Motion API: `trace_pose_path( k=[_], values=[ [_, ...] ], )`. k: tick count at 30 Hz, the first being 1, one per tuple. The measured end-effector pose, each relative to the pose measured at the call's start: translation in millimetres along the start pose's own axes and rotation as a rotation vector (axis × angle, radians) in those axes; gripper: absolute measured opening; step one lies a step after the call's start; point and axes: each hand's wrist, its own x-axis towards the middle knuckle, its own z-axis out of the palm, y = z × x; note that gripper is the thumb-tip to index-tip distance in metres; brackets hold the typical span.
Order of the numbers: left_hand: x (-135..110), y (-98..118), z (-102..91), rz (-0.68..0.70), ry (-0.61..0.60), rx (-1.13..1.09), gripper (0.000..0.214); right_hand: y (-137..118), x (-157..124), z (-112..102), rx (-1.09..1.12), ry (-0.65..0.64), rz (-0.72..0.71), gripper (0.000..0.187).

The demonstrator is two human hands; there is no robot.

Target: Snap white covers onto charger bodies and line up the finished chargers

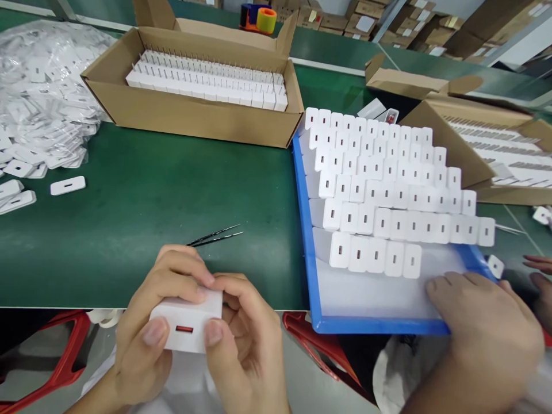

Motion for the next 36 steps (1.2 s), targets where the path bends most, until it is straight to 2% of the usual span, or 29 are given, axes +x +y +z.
trace_pose_path(
  k=[3, 6, 10, 15, 19, 21, 24, 27, 31, 36],
  values=[
    [0.6, 6.8, -7.5, -0.136, -0.032, -0.033, 0.027, 1.1, -2.1, -2.0, -0.129, 0.070, -0.082, 0.024],
    [0.3, 14.7, -18.5, -0.279, -0.108, -0.080, 0.033, 2.4, -6.6, -3.6, -0.241, 0.084, -0.208, 0.027],
    [0.6, 23.6, -27.4, -0.378, -0.172, -0.135, 0.038, -1.7, -11.9, -0.9, -0.391, 0.125, -0.302, 0.031],
    [0.3, 29.7, -22.8, -0.327, -0.069, -0.196, 0.034, -7.7, -16.8, 3.8, -0.476, 0.130, -0.347, 0.031],
    [-3.0, 25.0, -17.3, -0.300, -0.007, -0.221, 0.028, -7.8, -17.2, -1.6, -0.580, 0.074, -0.296, 0.031],
    [-4.0, 19.7, -15.8, -0.334, 0.026, -0.230, 0.028, -8.7, -14.3, -7.6, -0.738, 0.033, -0.325, 0.026],
    [-2.3, 12.0, -14.1, -0.468, 0.070, -0.281, 0.033, -12.1, -8.1, -15.8, -0.927, -0.060, -0.491, 0.024],
    [2.5, 8.2, -11.6, -0.612, 0.090, -0.390, 0.043, -15.0, -4.4, -19.1, -0.874, -0.113, -0.573, 0.019],
    [8.3, 9.5, -6.7, -0.722, 0.075, -0.398, 0.050, -12.3, -6.1, -17.2, -0.733, -0.003, -0.472, 0.023],
    [7.9, 10.7, -4.0, -0.828, -0.040, -0.286, 0.042, -5.2, -8.9, -11.8, -0.568, 0.105, -0.379, 0.020]
  ],
)
